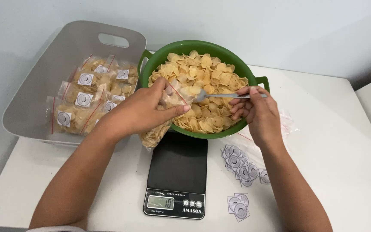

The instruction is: Scooping chips into small plastic bags, weighing them on a digital scale, sealing the bags, and applying labels.

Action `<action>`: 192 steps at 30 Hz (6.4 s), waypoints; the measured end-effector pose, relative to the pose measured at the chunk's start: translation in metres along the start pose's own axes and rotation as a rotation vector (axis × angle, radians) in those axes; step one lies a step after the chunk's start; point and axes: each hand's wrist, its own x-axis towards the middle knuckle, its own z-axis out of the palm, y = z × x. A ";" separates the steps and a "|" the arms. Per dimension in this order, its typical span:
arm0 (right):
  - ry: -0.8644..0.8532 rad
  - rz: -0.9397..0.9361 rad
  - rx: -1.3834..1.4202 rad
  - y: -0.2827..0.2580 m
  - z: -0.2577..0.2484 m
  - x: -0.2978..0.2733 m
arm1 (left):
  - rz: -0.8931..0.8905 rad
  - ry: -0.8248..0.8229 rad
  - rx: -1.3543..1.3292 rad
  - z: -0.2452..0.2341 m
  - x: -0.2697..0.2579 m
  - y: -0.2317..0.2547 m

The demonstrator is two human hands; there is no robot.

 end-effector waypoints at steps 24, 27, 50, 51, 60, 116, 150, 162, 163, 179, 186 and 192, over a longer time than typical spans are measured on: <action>-0.001 -0.254 -0.018 -0.041 0.013 -0.042 | 0.058 0.083 0.081 0.014 -0.009 0.006; -0.010 -0.322 -0.136 -0.048 0.020 -0.049 | 0.073 0.074 0.071 0.013 -0.010 0.008; -0.006 -0.652 -1.217 -0.028 0.043 -0.096 | 0.189 0.418 -0.373 0.057 -0.034 0.007; 0.061 -0.813 -1.181 -0.022 0.041 -0.102 | 0.230 0.464 -0.452 0.062 -0.034 0.006; -0.289 -0.210 -0.342 0.027 0.051 -0.125 | 0.271 0.191 -1.155 0.110 -0.063 0.013; -0.306 -0.934 -0.533 0.103 -0.030 -0.098 | 1.188 0.849 0.203 0.149 -0.030 -0.140; -0.480 -0.743 -0.894 0.059 0.019 -0.112 | 0.791 0.760 0.210 0.141 -0.033 -0.126; -0.265 -1.071 -0.895 -0.003 0.045 -0.106 | 1.135 1.057 0.260 0.101 -0.035 -0.044; -0.262 -1.072 -0.897 -0.003 0.046 -0.104 | 1.138 1.057 0.258 0.101 -0.032 -0.041; -0.556 -0.884 -0.793 -0.044 0.043 -0.073 | 0.982 0.394 -0.122 0.077 -0.023 -0.032; -0.665 -0.693 -0.491 -0.037 0.039 -0.078 | 0.983 0.097 -0.371 0.074 -0.009 -0.048; -0.812 -0.655 -0.453 -0.036 0.038 -0.075 | 1.079 -0.242 -0.392 0.061 -0.015 -0.044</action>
